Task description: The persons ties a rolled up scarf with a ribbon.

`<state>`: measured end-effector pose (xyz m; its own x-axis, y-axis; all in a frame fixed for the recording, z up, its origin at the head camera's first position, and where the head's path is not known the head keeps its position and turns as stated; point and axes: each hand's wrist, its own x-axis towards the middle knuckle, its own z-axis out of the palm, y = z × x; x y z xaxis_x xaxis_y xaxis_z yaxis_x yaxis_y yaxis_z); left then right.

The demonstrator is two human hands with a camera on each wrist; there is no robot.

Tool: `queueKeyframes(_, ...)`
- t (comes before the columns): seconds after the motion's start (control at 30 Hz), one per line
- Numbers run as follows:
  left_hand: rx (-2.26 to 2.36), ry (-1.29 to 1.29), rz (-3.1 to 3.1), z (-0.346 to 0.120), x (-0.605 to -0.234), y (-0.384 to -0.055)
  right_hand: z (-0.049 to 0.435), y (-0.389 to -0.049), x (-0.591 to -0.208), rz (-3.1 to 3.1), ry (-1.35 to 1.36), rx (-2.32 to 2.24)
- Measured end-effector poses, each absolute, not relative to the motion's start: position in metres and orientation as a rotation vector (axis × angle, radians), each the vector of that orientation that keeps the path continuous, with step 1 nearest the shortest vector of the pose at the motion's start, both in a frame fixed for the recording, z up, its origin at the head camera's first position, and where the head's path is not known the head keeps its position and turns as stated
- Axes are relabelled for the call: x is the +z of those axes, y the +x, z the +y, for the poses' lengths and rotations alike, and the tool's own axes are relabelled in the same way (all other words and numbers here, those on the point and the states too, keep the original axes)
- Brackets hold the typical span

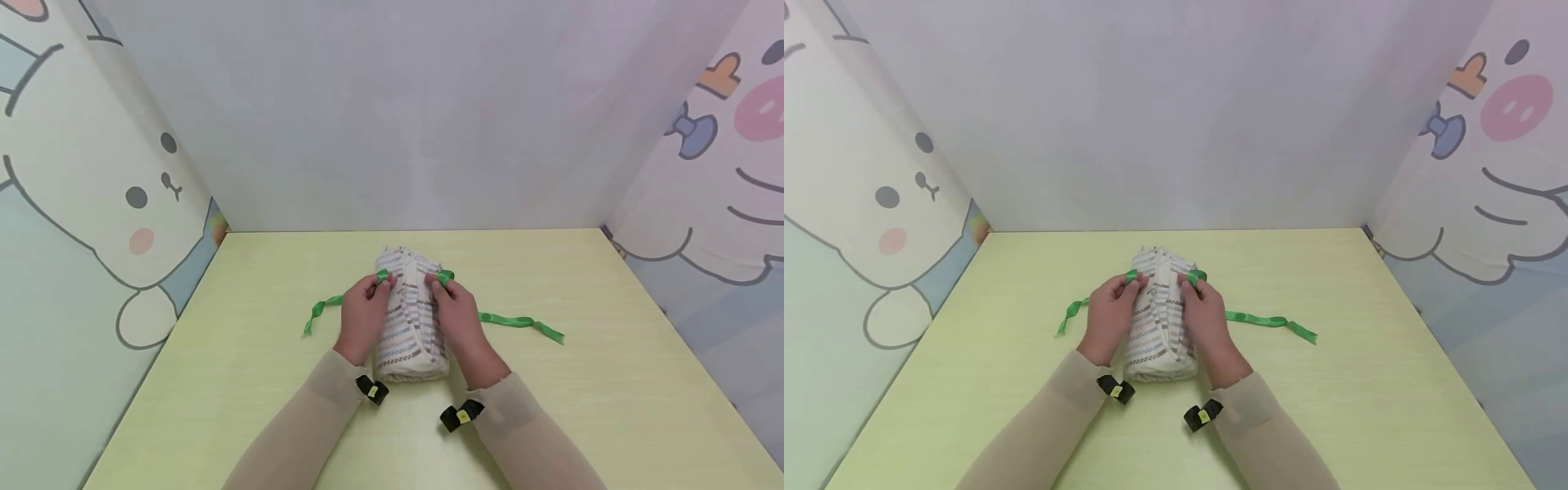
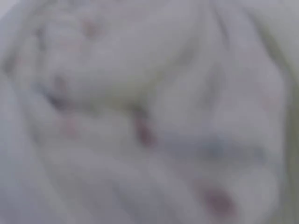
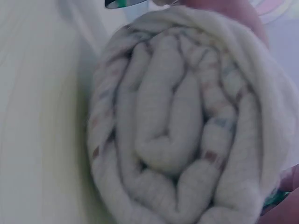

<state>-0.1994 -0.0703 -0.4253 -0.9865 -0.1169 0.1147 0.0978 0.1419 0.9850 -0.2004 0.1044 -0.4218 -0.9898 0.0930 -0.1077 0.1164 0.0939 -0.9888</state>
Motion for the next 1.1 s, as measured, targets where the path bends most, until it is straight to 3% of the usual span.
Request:
queueKeyframes(0.37, -2.752, 0.264, -1.426, -0.071, -0.415, -0.201, 0.105, -0.200, -0.415, 1.838, 0.354, -2.473)
queueKeyframes(1.1, -2.942, 0.110, -1.107, -0.058, -0.402, -0.191, 0.099, -0.195, -0.404, 1.668, 0.316, -2.631)
